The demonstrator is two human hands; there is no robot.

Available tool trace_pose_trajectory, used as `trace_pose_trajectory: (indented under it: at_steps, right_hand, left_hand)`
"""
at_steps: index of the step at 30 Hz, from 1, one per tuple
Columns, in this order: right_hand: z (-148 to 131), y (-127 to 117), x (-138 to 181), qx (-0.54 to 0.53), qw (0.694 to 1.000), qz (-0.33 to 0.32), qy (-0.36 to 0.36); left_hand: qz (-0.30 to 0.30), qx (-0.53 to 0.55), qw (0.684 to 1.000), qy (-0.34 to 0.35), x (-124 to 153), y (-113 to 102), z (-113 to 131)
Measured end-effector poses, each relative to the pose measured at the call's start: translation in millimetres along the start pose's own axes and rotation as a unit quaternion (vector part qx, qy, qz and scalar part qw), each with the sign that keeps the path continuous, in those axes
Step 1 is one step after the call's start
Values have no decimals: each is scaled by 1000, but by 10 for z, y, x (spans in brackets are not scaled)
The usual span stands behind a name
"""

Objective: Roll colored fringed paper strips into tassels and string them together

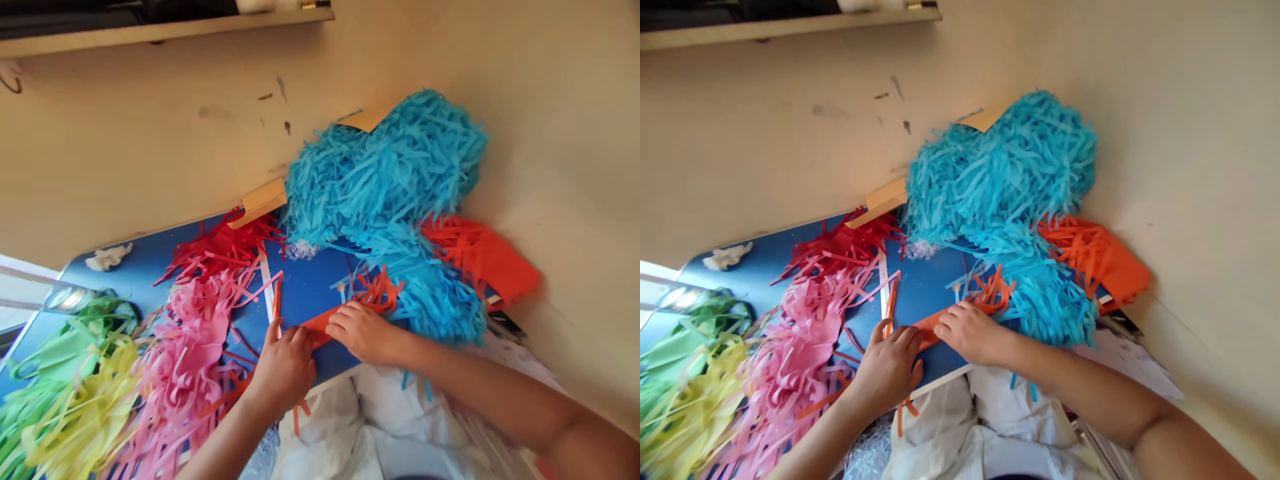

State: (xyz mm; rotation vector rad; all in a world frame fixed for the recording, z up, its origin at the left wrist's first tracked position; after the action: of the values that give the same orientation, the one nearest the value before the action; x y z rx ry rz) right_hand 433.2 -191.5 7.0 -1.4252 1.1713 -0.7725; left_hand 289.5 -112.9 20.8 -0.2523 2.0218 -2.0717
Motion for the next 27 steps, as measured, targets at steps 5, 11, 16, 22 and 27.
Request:
trace_pose_trajectory:
  at_steps: [5, 11, 16, 22, 27]
  right_hand:
    - [308, 112, -60, -92, 992, -9, 84]
    - [320, 24, -43, -105, 992, 14, 70]
    - [323, 4, -65, -81, 995, 1, 60]
    - [413, 53, -47, -52, 998, 8, 40]
    - [594, 106, -53, -129, 982, 19, 140]
  left_hand:
    - [17, -23, 999, -31, 11, 80, -48]
    - [67, 48, 992, -94, 113, 56, -225]
    - [102, 37, 990, -86, 138, 17, -134]
    - [131, 26, 988, -76, 180, 83, -183]
    - [114, 123, 976, -143, 185, 196, -375]
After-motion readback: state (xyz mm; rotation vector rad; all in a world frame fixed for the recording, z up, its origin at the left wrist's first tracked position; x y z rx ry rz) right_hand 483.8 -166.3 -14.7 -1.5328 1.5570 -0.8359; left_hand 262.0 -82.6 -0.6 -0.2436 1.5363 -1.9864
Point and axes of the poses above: each hand's wrist, its own x-axis away from the middle knuckle, its own y-axis out of the palm, z = x × y, the point moved 4 cm from there along -x, towards the middle knuckle
